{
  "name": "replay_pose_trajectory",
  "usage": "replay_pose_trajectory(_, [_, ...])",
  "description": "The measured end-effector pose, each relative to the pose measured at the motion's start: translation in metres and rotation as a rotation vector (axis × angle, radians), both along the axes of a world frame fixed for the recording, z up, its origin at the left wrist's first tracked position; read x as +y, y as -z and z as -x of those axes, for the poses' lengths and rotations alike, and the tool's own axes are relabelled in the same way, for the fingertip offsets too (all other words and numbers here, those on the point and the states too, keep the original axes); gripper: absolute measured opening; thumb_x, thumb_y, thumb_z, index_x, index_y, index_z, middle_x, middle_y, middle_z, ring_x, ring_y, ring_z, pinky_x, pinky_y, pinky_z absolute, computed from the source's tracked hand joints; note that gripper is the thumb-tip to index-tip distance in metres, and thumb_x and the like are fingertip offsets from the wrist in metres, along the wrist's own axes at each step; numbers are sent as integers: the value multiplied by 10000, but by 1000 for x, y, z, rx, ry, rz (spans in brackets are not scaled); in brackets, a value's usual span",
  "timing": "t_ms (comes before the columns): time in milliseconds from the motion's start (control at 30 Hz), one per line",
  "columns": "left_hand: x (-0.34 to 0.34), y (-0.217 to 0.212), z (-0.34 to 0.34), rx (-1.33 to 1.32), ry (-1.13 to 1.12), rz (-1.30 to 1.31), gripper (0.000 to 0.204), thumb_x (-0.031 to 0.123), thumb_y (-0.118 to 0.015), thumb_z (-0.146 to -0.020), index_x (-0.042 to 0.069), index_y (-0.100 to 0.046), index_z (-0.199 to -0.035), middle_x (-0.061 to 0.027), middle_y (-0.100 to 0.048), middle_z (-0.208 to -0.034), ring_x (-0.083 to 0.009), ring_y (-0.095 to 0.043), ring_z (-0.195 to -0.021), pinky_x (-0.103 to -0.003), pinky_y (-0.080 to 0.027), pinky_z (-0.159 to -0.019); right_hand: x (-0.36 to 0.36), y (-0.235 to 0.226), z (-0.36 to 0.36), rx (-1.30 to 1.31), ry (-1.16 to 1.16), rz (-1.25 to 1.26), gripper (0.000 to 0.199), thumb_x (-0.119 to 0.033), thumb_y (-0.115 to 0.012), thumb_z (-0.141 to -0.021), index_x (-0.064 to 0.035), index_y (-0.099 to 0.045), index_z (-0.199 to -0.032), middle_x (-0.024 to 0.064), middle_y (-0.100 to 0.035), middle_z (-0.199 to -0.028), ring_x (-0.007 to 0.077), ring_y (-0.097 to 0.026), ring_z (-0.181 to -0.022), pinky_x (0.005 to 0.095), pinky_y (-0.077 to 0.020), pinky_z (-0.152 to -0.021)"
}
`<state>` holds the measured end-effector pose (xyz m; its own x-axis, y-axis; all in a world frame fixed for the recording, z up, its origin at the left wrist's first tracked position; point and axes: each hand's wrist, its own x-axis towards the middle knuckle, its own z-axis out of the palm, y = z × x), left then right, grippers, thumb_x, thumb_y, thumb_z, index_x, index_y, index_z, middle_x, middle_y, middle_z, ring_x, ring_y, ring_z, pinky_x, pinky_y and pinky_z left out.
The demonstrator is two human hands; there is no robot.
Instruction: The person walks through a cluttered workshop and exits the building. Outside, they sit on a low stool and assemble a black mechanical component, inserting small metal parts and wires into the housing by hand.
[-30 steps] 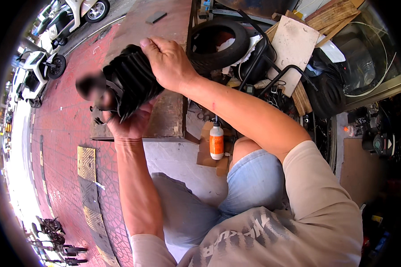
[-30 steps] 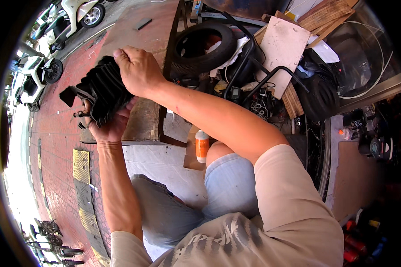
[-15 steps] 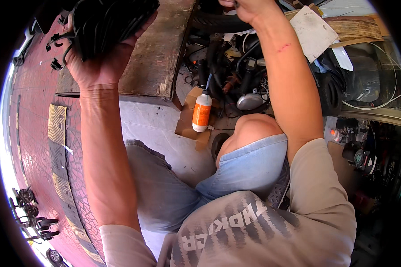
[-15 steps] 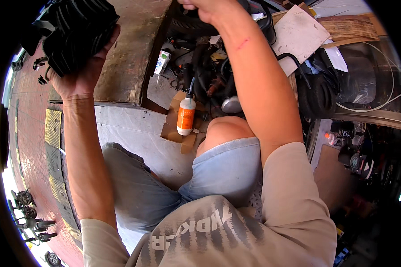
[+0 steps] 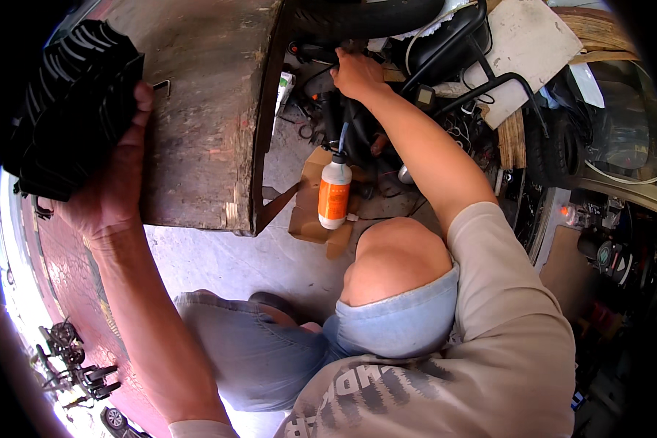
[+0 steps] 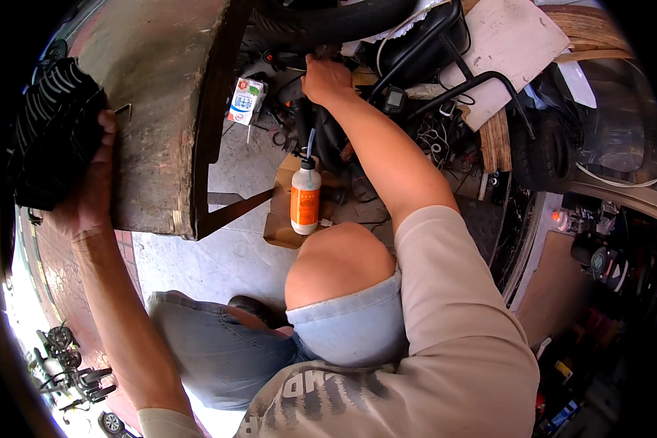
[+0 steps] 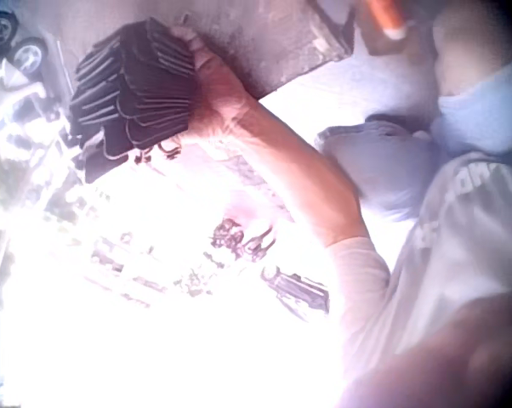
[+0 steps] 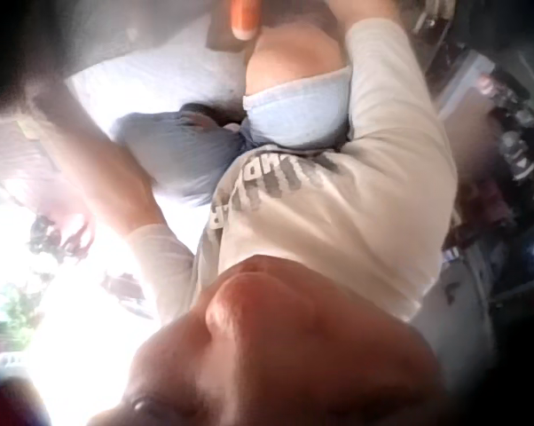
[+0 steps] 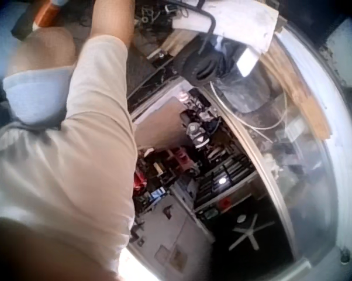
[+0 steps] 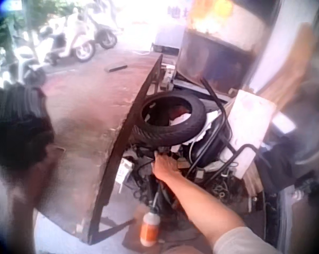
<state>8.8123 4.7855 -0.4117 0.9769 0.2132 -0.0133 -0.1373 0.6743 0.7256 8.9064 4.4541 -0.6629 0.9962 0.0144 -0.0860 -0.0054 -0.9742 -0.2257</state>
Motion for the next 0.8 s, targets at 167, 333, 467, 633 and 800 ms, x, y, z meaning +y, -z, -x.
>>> replay_pose_trajectory(167, [31,15,-6,-137,328,214,667,399,-567,-974,58,-403,-1523,-250,-345,-1576,-523,-276,-1441,-672,-307,-1124,-6,40,-34,75,103,-115,408,-305,-646,-937,-158,-648,-1317,164,-724,-1139,383,-669,-1113,485,-531,-932])
replay_pose_trajectory(333, [31,7,-3,-230,447,246,662,421,-546,-985,68,-403,-1526,-241,-333,-1588,-524,-272,-1443,-664,-298,-1128,-13,14,-22,204,316,-1064,191,-228,-639,-948,-55,-646,-1027,110,-673,-790,222,-605,-618,351,-461,-534])
replay_pose_trajectory(467, [18,13,3,-190,403,314,741,567,-537,-956,94,-434,-1517,-207,-442,-1540,-451,-388,-1423,-709,-294,-1118,-38,-74,25,567,223,-1665,83,-143,-619,-973,-62,-605,-983,-3,-494,-638,65,-357,-453,241,-262,-399])
replay_pose_trajectory(633, [1,6,-3,-158,430,257,751,618,-542,-938,135,-457,-1506,-171,-553,-1455,-448,-538,-1301,-662,-436,-1048,4,-267,80,-259,-405,-1195,139,-141,-628,-994,-25,-667,-1062,-33,-584,-708,27,-505,-611,199,-376,-542])
replay_pose_trajectory(800, [-8,-8,3,-9,198,46,546,496,-544,-974,129,-564,-1377,-161,-666,-1290,-370,-670,-1134,-560,-601,-844,85,-372,70,-941,-1040,-813,223,-211,-600,-1004,-8,-684,-1039,45,-603,-717,119,-521,-524,256,-407,-473])
